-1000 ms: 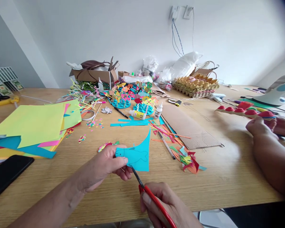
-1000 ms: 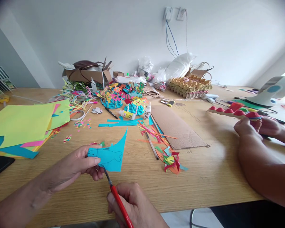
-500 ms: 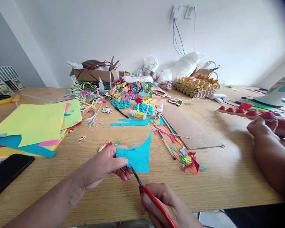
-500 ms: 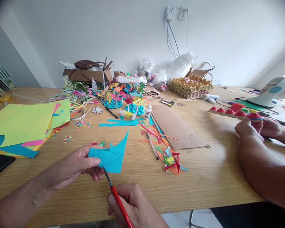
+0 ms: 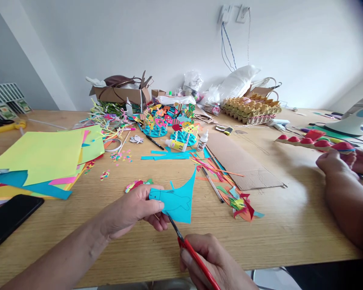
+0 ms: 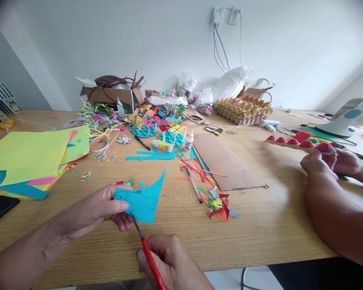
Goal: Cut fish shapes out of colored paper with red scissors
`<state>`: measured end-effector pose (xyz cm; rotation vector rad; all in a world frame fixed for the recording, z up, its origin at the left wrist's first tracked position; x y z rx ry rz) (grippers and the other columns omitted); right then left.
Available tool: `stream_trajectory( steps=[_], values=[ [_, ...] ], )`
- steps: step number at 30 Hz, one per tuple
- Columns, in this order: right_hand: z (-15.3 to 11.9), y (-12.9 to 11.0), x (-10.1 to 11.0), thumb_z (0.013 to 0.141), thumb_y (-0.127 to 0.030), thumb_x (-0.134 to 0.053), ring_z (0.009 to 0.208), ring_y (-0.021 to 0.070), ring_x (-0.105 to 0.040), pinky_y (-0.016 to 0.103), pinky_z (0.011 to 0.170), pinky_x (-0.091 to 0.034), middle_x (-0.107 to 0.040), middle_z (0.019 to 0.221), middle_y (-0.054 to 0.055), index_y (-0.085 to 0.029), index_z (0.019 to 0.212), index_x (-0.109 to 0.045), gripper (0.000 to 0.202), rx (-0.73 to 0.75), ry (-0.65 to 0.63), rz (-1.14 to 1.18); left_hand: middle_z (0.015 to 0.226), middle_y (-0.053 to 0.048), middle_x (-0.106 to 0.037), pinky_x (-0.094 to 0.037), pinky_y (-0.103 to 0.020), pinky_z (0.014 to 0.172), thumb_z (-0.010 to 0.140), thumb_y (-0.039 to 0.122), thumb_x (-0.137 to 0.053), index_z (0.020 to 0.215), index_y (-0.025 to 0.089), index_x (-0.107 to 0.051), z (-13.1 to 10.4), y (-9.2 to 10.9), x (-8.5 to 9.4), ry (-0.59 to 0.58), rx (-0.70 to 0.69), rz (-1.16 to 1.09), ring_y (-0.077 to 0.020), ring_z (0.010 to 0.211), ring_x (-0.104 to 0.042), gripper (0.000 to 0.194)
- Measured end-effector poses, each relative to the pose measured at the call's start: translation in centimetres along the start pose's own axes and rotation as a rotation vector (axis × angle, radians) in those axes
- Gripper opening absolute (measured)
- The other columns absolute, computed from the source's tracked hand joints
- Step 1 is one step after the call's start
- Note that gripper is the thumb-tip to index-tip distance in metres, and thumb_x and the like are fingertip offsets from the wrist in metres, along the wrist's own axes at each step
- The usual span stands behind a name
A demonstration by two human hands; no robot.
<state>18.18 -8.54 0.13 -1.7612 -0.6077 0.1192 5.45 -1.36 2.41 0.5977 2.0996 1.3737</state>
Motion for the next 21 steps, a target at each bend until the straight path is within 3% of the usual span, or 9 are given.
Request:
stream_trajectory(
  steps=[5,13,21],
  values=[
    [-0.1,-0.19,0.1,0.08,-0.061,-0.042,0.042,0.0071,-0.029,0.019,0.039,-0.022,-0.032,0.041,-0.005,-0.019,0.049,-0.036,0.053,0.016,0.01,0.004,0.067,-0.002,-0.068,-0.05,-0.022,0.059,0.074,0.024,-0.058,0.076,0.014,-0.064,0.05,0.08,-0.12,-0.039,-0.004,0.026,-0.011,0.059,-0.061,0.012],
    [-0.37,0.43,-0.07,0.086,-0.04,-0.041,0.042,0.0067,-0.023,0.021,0.04,-0.018,-0.025,0.041,-0.007,-0.02,0.05,-0.029,0.043,-0.002,0.077,-0.039,0.07,-0.003,-0.069,-0.05,-0.021,0.06,0.076,0.023,-0.055,0.085,0.014,-0.066,0.22,-0.06,-0.12,-0.061,0.016,0.038,-0.0108,0.06,-0.062,0.016],
    [0.07,0.1,0.23,0.085,-0.038,-0.04,0.045,0.0076,-0.025,0.02,0.041,-0.02,-0.027,0.044,-0.006,-0.02,0.049,-0.03,0.042,0.083,0.007,-0.111,0.071,-0.003,-0.069,-0.05,-0.021,0.061,0.077,0.022,-0.054,0.088,0.014,-0.065,0.07,0.01,-0.18,-0.078,0.023,0.036,-0.0105,0.062,-0.061,0.017]
  ],
)
Point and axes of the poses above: each hand's wrist, its own z-axis towards the middle knuckle, its own x-axis out of the back of the hand, y = z × x, the point moved 5 cm from there along z, towards the middle knuckle
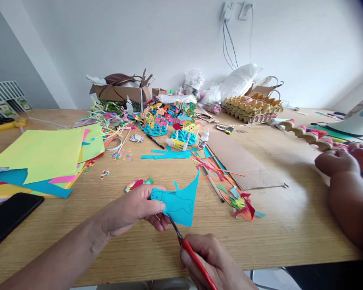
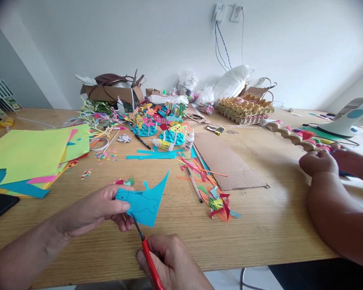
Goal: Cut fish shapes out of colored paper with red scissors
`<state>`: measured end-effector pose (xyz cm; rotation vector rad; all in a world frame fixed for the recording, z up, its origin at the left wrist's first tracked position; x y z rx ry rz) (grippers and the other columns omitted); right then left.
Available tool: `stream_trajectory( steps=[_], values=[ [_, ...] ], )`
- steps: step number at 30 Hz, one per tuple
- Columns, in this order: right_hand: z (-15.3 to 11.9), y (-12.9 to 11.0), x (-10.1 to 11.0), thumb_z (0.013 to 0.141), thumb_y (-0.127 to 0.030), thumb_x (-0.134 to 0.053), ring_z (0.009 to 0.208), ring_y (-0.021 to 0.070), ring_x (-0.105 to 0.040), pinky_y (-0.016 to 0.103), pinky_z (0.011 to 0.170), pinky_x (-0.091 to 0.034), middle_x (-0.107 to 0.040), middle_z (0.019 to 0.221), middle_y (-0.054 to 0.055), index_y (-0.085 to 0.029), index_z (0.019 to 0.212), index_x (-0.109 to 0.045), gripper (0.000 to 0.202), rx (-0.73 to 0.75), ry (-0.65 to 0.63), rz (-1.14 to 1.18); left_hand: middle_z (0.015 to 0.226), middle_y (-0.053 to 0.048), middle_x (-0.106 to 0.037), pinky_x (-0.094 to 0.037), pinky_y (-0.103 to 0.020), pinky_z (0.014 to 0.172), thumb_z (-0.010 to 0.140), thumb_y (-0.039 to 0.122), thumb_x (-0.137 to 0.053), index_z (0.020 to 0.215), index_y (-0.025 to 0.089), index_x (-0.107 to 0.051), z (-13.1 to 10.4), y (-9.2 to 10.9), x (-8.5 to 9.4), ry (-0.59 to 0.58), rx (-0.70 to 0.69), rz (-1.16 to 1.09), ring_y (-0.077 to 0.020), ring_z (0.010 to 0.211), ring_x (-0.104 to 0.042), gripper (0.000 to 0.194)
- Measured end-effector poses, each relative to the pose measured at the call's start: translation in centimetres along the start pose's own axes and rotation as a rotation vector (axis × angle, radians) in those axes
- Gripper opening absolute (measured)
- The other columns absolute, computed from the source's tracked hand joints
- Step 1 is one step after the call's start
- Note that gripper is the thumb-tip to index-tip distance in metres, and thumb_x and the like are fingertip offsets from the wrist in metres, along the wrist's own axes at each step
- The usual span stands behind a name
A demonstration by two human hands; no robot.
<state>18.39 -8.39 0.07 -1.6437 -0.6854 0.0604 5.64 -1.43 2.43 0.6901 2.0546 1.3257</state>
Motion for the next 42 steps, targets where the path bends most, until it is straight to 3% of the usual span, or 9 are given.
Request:
stream_trajectory(
  steps=[16,23,29,36,42],
  values=[
    [-0.2,1.0,0.1,0.083,-0.03,-0.043,0.045,0.0071,-0.025,0.02,0.042,-0.02,-0.027,0.047,-0.006,-0.019,0.051,-0.033,0.035,0.038,0.019,-0.063,0.071,-0.001,-0.064,-0.049,-0.022,0.06,0.077,0.025,-0.055,0.085,0.014,-0.061,0.2,-0.6,0.4,-0.007,-0.001,0.046,-0.0106,0.062,-0.059,0.015],
    [-0.2,0.2,0.7,0.084,-0.031,-0.043,0.045,0.0072,-0.026,0.02,0.041,-0.02,-0.029,0.048,-0.006,-0.018,0.054,-0.033,0.035,0.023,0.032,-0.168,0.069,0.004,-0.052,-0.044,-0.02,0.055,0.076,0.029,-0.058,0.085,0.019,-0.057,0.1,0.4,1.2,0.025,-0.035,0.198,-0.0089,0.059,-0.049,0.013],
    [-0.2,0.2,1.0,0.084,-0.033,-0.045,0.047,0.0076,-0.028,0.02,0.041,-0.021,-0.031,0.05,-0.006,-0.018,0.055,-0.034,0.035,-0.012,0.026,-0.198,0.066,0.004,-0.049,-0.041,-0.019,0.052,0.075,0.026,-0.058,0.07,0.017,-0.056,0.6,1.4,1.4,0.036,-0.047,0.282,-0.0089,0.058,-0.046,0.011],
    [0.0,1.3,0.3,0.084,-0.031,-0.044,0.042,0.007,-0.031,0.02,0.04,-0.021,-0.031,0.045,-0.006,-0.019,0.053,-0.035,0.034,0.008,0.083,0.031,0.071,0.002,-0.054,-0.04,-0.018,0.053,0.076,0.022,-0.058,0.084,0.017,-0.06,0.7,1.0,0.6,0.059,-0.073,0.104,-0.0092,0.062,-0.047,0.01],
    [0.2,2.7,-1.5,0.079,-0.066,-0.042,0.033,0.0056,-0.03,0.017,0.034,-0.022,-0.038,0.04,-0.007,-0.019,0.059,-0.041,0.051,0.026,0.072,0.434,0.068,0.003,-0.055,-0.038,-0.018,0.052,0.075,0.024,-0.062,0.08,0.018,-0.057,0.4,0.0,-0.2,0.168,-0.119,-0.107,-0.0089,0.059,-0.047,0.009]
  ],
)
Point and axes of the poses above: each hand's wrist, its own z-axis towards the middle knuckle, its own x-axis out of the back of the hand, y = z × x, the point moved 5 cm from there along z, towards the middle knuckle
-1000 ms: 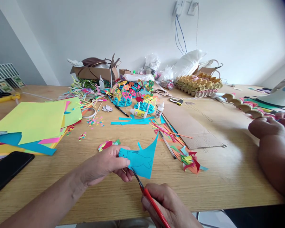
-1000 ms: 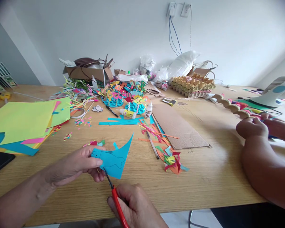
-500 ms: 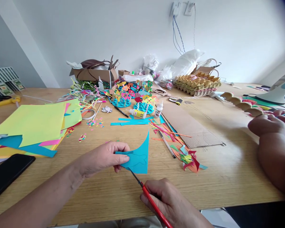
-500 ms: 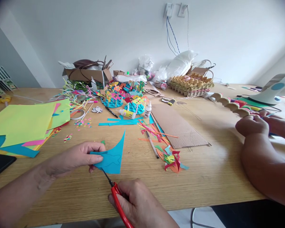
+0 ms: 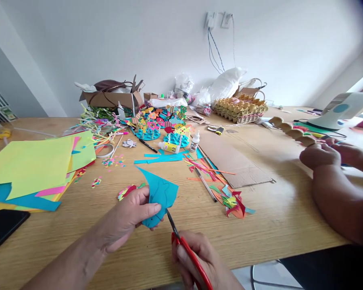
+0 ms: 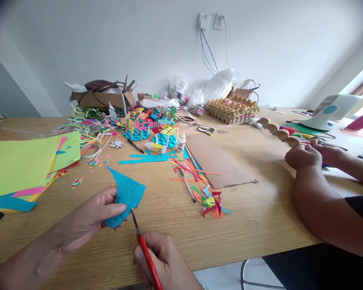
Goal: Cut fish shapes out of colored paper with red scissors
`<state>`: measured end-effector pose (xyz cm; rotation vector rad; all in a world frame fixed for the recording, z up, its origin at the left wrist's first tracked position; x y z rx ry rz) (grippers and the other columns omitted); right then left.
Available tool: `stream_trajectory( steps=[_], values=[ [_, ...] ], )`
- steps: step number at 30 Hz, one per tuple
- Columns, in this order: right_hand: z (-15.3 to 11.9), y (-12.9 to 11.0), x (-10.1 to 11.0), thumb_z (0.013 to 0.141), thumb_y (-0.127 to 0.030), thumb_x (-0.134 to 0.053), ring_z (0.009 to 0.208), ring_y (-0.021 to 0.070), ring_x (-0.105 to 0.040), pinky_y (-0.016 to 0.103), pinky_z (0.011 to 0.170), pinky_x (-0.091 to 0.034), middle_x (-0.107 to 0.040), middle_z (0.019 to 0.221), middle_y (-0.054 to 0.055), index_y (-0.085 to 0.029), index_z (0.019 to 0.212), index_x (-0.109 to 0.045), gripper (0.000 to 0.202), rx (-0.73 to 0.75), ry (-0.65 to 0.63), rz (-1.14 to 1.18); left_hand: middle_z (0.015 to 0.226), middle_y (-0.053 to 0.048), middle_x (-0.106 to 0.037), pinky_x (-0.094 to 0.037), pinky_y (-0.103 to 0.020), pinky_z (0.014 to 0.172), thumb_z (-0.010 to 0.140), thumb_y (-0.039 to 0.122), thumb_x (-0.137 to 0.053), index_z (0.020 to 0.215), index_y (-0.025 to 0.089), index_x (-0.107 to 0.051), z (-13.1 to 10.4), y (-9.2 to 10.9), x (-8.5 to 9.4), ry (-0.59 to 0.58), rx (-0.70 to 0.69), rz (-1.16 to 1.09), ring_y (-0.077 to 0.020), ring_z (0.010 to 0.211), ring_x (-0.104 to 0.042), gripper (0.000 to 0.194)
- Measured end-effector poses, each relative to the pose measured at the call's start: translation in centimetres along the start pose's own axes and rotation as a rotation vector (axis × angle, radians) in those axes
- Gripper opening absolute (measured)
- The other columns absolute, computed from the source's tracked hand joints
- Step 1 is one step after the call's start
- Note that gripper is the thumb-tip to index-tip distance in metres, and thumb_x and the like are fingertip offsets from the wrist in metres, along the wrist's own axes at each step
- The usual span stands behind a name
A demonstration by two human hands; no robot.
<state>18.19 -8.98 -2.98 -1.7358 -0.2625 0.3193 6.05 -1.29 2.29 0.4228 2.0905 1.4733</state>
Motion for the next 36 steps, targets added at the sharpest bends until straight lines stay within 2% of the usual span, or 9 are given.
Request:
stream_trajectory(
  steps=[3,8,16,22,27,36],
  values=[
    [0.1,0.2,-0.3,0.077,-0.068,-0.043,0.033,0.0049,-0.031,0.016,0.033,-0.022,-0.04,0.04,-0.006,-0.018,0.059,-0.042,0.053,0.032,0.001,0.08,0.069,0.002,-0.056,-0.038,-0.019,0.053,0.073,0.026,-0.065,0.082,0.018,-0.058,-0.3,-0.4,-0.2,0.06,-0.011,-0.045,-0.0091,0.059,-0.046,0.013],
    [0.3,0.2,-0.4,0.075,-0.07,-0.045,0.032,0.0044,-0.031,0.016,0.033,-0.022,-0.04,0.038,-0.007,-0.018,0.06,-0.043,0.055,0.018,0.021,0.106,0.062,0.005,-0.051,-0.035,-0.02,0.052,0.069,0.03,-0.066,0.073,0.018,-0.056,-0.6,-0.9,-0.6,0.142,0.013,-0.048,-0.0084,0.054,-0.04,0.016],
    [0.2,0.2,-0.4,0.08,-0.066,-0.043,0.033,0.0052,-0.032,0.016,0.034,-0.023,-0.039,0.041,-0.007,-0.015,0.068,-0.048,0.052,0.055,0.037,0.127,0.053,0.007,-0.047,-0.036,-0.019,0.05,0.067,0.031,-0.065,0.063,0.019,-0.049,-0.7,-0.9,-1.7,0.183,0.007,-0.053,-0.0083,0.051,-0.039,0.02],
    [0.2,0.2,-0.5,0.078,-0.067,-0.045,0.032,0.0054,-0.031,0.017,0.034,-0.023,-0.04,0.04,-0.007,-0.015,0.069,-0.05,0.052,0.049,0.051,0.187,0.046,0.007,-0.044,-0.034,-0.02,0.044,0.07,0.033,-0.06,0.055,0.019,-0.044,-0.5,-0.6,-2.5,0.13,-0.045,0.011,-0.0083,0.045,-0.038,0.026],
    [-0.1,-0.1,-0.4,0.08,-0.063,-0.046,0.033,0.0049,-0.029,0.017,0.035,-0.021,-0.04,0.04,-0.007,-0.015,0.068,-0.051,0.05,0.057,0.099,0.192,0.044,0.007,-0.04,-0.032,-0.019,0.04,0.07,0.033,-0.059,0.051,0.019,-0.042,-0.5,-0.6,-2.6,0.15,-0.036,0.053,-0.0074,0.042,-0.034,0.029],
    [-0.1,0.1,-0.3,0.077,-0.066,-0.047,0.032,0.0051,-0.029,0.017,0.033,-0.02,-0.039,0.038,-0.008,-0.015,0.068,-0.051,0.052,0.039,0.115,0.207,0.045,0.007,-0.041,-0.033,-0.018,0.04,0.073,0.033,-0.058,0.053,0.019,-0.042,-0.3,-0.6,-2.8,0.106,-0.053,0.069,-0.0079,0.043,-0.036,0.028]
  ],
)
Point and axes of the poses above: each hand's wrist, its own z-axis towards the middle knuckle, its own x-axis out of the back of the hand, y = z × x, the point moved 5 cm from there along z, towards the middle knuckle
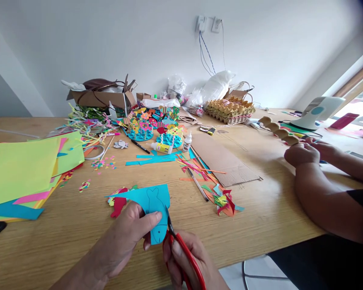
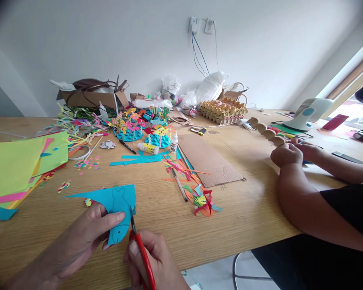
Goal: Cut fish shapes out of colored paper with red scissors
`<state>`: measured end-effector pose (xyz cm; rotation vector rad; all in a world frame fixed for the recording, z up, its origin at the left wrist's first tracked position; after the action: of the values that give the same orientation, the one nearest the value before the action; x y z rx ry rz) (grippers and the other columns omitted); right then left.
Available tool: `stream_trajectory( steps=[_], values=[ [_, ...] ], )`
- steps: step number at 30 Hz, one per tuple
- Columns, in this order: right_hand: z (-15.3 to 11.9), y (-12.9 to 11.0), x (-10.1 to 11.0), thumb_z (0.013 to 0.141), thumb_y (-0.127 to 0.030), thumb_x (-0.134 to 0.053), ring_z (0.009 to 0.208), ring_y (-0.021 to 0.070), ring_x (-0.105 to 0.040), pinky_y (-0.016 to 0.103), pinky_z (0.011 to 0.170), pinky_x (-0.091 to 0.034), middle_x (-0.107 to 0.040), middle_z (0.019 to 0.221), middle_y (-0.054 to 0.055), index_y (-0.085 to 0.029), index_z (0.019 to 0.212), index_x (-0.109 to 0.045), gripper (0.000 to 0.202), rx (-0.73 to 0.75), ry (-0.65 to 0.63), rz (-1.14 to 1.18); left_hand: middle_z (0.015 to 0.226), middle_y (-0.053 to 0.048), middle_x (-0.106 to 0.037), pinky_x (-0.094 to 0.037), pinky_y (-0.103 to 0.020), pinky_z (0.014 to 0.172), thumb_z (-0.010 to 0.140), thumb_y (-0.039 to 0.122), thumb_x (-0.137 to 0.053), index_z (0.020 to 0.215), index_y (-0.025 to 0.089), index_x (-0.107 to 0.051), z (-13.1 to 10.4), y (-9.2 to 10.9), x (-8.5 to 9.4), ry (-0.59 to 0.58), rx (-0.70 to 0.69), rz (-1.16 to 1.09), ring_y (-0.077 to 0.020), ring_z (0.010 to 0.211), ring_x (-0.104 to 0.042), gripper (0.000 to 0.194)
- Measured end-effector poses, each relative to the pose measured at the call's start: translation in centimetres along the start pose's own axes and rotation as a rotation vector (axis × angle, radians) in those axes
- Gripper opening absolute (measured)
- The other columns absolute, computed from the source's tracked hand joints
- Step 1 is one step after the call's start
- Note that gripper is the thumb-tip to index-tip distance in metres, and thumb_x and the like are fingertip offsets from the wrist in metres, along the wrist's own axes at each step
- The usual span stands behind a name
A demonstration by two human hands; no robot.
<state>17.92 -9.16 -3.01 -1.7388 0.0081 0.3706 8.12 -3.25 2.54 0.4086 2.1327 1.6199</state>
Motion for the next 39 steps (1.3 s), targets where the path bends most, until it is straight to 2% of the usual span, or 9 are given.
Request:
stream_trajectory(
  steps=[6,12,18,23,32,39],
  values=[
    [0.1,0.3,-0.1,0.078,-0.065,-0.047,0.03,0.0046,-0.029,0.016,0.032,-0.02,-0.039,0.038,-0.007,-0.015,0.066,-0.051,0.052,0.004,-0.005,0.013,0.045,0.006,-0.04,-0.034,-0.018,0.038,0.072,0.036,-0.058,0.05,0.02,-0.041,0.1,-0.3,0.3,0.08,-0.003,0.01,-0.0086,0.043,-0.036,0.032],
    [0.0,-0.1,-0.2,0.078,-0.064,-0.047,0.032,0.0048,-0.03,0.016,0.034,-0.02,-0.038,0.039,-0.008,-0.015,0.065,-0.049,0.051,0.002,0.02,0.021,0.042,0.006,-0.039,-0.031,-0.018,0.039,0.071,0.036,-0.057,0.047,0.02,-0.04,0.1,-0.1,0.1,0.099,-0.015,0.033,-0.008,0.042,-0.035,0.034],
    [0.0,-0.3,-0.2,0.079,-0.065,-0.045,0.033,0.0049,-0.03,0.017,0.036,-0.02,-0.04,0.039,-0.007,-0.016,0.063,-0.048,0.051,0.02,0.002,-0.037,0.043,0.007,-0.038,-0.031,-0.018,0.039,0.074,0.033,-0.053,0.05,0.02,-0.036,0.2,0.2,-0.3,0.058,-0.048,0.05,-0.0077,0.042,-0.034,0.033],
    [0.0,0.2,-0.2,0.077,-0.066,-0.046,0.033,0.0052,-0.03,0.017,0.034,-0.02,-0.037,0.04,-0.008,-0.016,0.065,-0.049,0.052,-0.01,0.027,0.02,0.043,0.007,-0.037,-0.03,-0.018,0.038,0.074,0.035,-0.054,0.05,0.021,-0.037,0.2,0.0,-0.2,0.062,-0.034,0.039,-0.0078,0.042,-0.033,0.033],
    [0.2,0.7,-0.3,0.078,-0.065,-0.046,0.031,0.0034,-0.026,0.017,0.031,-0.016,-0.034,0.037,-0.008,-0.018,0.057,-0.04,0.052,0.024,0.039,0.019,0.044,0.007,-0.037,-0.031,-0.017,0.038,0.075,0.034,-0.055,0.051,0.021,-0.037,0.2,-0.1,-0.1,0.052,-0.047,-0.002,-0.0077,0.042,-0.032,0.032],
    [0.1,0.2,-0.4,0.077,-0.067,-0.046,0.033,0.0035,-0.027,0.017,0.032,-0.017,-0.034,0.038,-0.008,-0.017,0.056,-0.041,0.054,0.007,0.048,-0.018,0.043,0.007,-0.037,-0.03,-0.016,0.037,0.077,0.031,-0.052,0.051,0.02,-0.037,0.0,0.2,-0.2,0.019,-0.055,0.003,-0.0074,0.042,-0.031,0.032]
  ],
)
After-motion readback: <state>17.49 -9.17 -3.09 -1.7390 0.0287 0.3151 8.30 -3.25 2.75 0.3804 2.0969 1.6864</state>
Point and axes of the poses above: each hand's wrist, its own z-axis towards the middle knuckle, its own x-axis out of the back of the hand, y = z × x, the point moved 5 cm from there along z, towards the middle knuckle
